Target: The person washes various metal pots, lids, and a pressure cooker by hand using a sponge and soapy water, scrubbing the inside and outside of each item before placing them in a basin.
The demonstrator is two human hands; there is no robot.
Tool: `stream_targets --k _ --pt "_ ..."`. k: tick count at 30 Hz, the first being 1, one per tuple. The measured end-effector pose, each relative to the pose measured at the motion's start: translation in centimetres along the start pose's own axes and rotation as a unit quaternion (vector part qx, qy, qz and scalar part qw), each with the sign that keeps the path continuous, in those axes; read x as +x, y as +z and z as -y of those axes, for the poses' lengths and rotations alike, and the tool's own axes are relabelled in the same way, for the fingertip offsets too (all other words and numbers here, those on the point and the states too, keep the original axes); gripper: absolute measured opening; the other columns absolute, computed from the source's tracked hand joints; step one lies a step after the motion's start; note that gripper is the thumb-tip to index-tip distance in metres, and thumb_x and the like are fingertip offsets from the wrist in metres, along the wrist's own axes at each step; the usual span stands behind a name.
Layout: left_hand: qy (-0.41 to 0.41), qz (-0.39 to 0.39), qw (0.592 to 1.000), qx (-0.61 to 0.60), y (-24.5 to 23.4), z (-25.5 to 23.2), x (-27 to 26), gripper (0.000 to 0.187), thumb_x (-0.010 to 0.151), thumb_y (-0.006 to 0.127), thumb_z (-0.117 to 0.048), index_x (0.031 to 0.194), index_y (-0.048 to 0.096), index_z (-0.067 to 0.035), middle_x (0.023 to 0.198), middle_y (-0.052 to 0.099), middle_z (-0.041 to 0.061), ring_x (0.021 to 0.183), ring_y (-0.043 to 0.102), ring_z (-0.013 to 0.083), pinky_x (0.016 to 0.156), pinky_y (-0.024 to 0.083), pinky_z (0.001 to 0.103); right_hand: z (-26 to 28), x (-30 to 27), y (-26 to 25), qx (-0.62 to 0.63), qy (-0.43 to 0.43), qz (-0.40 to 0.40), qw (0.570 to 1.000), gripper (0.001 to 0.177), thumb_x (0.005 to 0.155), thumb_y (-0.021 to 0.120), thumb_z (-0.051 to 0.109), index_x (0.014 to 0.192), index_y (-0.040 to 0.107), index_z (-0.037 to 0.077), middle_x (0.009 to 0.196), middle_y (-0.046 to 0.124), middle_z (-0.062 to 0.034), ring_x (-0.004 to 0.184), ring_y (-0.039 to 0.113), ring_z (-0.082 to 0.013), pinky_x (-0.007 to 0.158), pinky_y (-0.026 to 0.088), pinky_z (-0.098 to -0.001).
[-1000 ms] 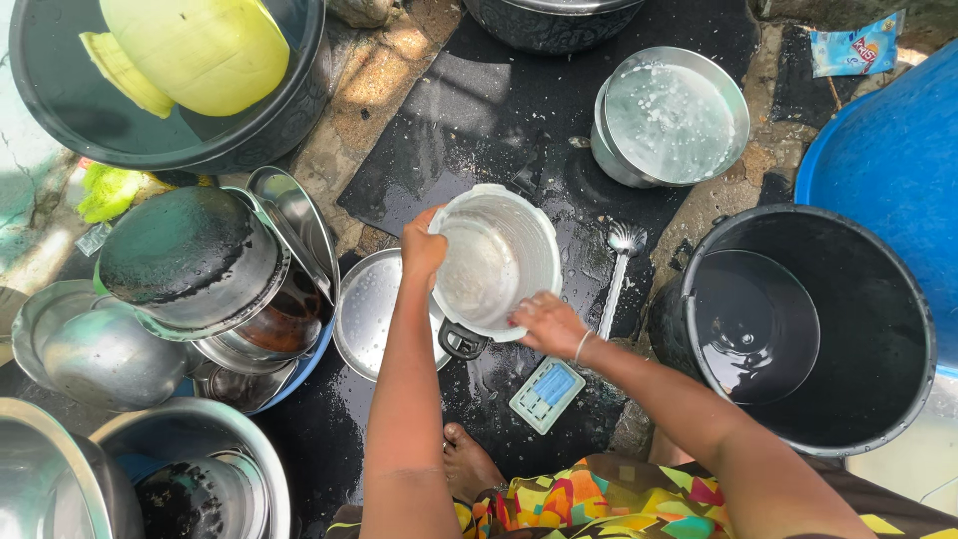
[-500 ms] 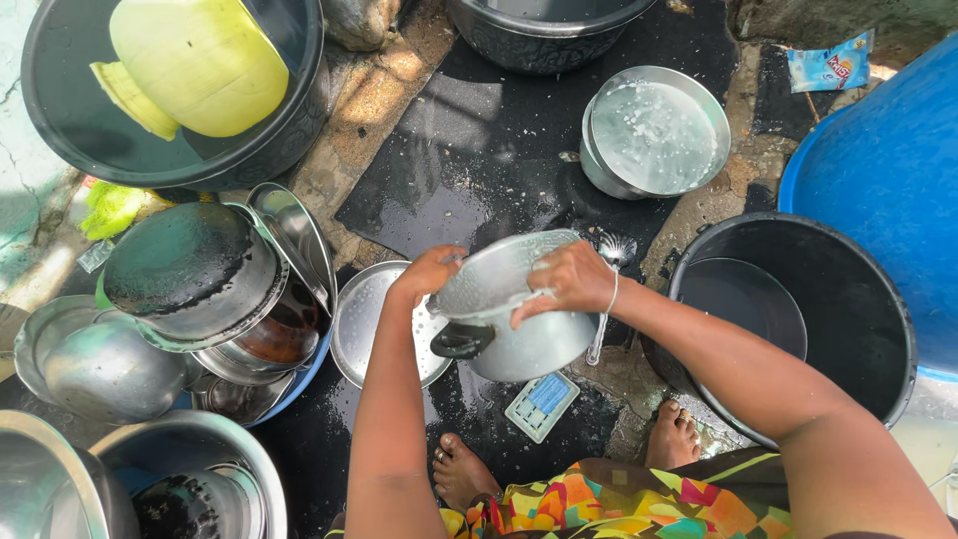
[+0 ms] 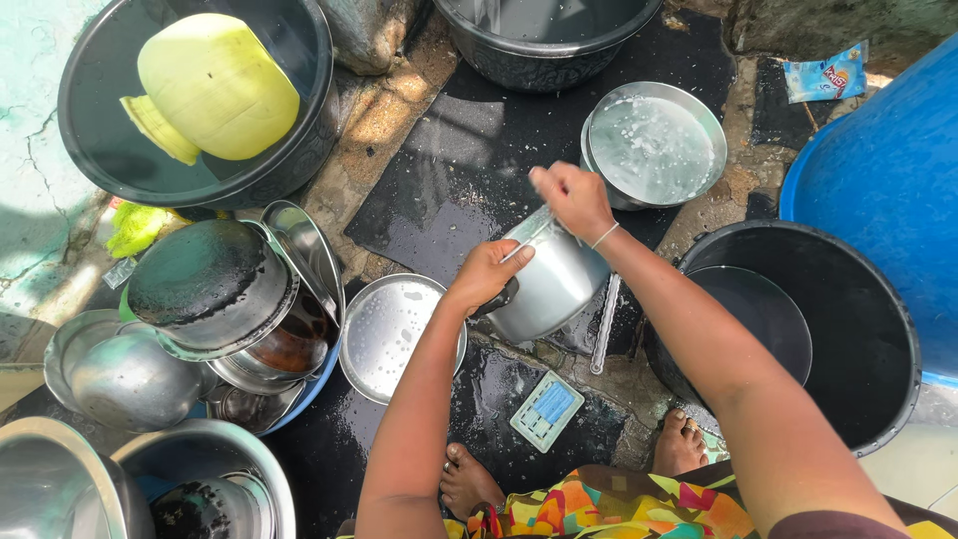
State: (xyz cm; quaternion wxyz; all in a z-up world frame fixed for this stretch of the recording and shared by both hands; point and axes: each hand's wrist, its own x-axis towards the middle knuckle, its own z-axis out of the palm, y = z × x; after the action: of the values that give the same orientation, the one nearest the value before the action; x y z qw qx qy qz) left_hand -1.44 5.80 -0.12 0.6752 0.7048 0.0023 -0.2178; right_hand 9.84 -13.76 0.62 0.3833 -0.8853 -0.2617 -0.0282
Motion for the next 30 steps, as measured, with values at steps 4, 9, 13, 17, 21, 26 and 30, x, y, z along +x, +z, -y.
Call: stream_targets --k 4,9,13,17,21,26,30 --pt "0.052 -0.121 0.991 -0.038 0.1 3.8 1.8 0.044 0.098 0.066 -0.045 0.097 0.076 -0.002 0.075 0.069 -0.003 0.063 0.053 0.002 0.057 0.045 0.022 -1.3 0.9 1.7 0.167 0.251 -0.131 0.944 0.056 0.108 0.049 0.05 0.093 0.067 -0.001 0.09 0.07 -0.0207 0.083 0.067 -0.0323 0.078 0.053 -0.0415" --pt "0.08 -0.205 0.975 0.026 -0.2 8.1 3.1 0.053 0.103 0.07 -0.043 0.082 0.067 0.005 0.071 0.051 0.001 0.065 0.04 0.0066 0.055 0.033 0.026 3.8 -7.8 5.7 -0.115 -0.013 -0.062 0.991 0.048 0.11 0.041 0.038 0.143 0.055 0.006 0.154 0.051 -0.0228 0.144 0.044 -0.0414 0.121 0.032 -0.0513" --pt "0.095 -0.196 0.971 -0.1 -0.7 8.8 2.9 0.04 0.094 0.069 -0.045 0.083 0.075 -0.007 0.071 0.067 -0.008 0.063 0.053 0.0015 0.056 0.044 0.022 5.2 -15.2 7.2 -0.173 -0.125 0.01 0.977 0.053 0.104 0.045 0.041 0.148 0.053 0.012 0.156 0.047 -0.0164 0.147 0.04 -0.0324 0.124 0.021 -0.0541" --pt "0.076 -0.208 0.975 -0.013 -1.1 11.2 2.4 0.053 0.098 0.072 -0.047 0.069 0.064 -0.004 0.063 0.05 -0.007 0.061 0.039 0.0042 0.052 0.033 0.025 0.0 -12.4 7.3 -0.117 0.028 -0.071 0.99 0.052 0.105 0.044 0.037 0.147 0.053 0.008 0.154 0.048 -0.0192 0.144 0.043 -0.0371 0.121 0.028 -0.0505" --pt "0.066 -0.209 0.976 0.022 -0.7 11.5 1.5 0.056 0.098 0.074 -0.049 0.069 0.064 -0.002 0.065 0.049 -0.006 0.063 0.041 0.0034 0.055 0.034 0.024 -4.2 -7.0 6.0 0.089 0.307 0.006 0.947 0.049 0.108 0.04 0.04 0.141 0.061 0.009 0.142 0.062 -0.0182 0.135 0.056 -0.0358 0.117 0.043 -0.042" --pt "0.001 -0.293 0.917 0.269 -0.2 5.8 2.5 0.058 0.098 0.058 -0.059 0.082 0.073 -0.005 0.067 0.068 0.019 0.065 0.066 0.037 0.065 0.05 0.046 2.0 -9.6 8.9 -0.096 0.103 -0.066 0.988 0.051 0.107 0.042 0.034 0.145 0.055 0.003 0.152 0.049 -0.0195 0.142 0.043 -0.0383 0.12 0.029 -0.0494" --pt "-0.066 -0.362 0.878 0.306 1.1 2.4 2.7 0.063 0.098 0.044 -0.062 0.087 0.073 -0.007 0.083 0.071 0.024 0.084 0.067 0.0487 0.072 0.051 0.059 5.1 -14.6 9.7 -0.135 -0.088 -0.038 0.986 0.046 0.104 0.046 0.027 0.143 0.057 0.004 0.155 0.049 -0.0165 0.15 0.039 -0.0355 0.126 0.021 -0.0559"
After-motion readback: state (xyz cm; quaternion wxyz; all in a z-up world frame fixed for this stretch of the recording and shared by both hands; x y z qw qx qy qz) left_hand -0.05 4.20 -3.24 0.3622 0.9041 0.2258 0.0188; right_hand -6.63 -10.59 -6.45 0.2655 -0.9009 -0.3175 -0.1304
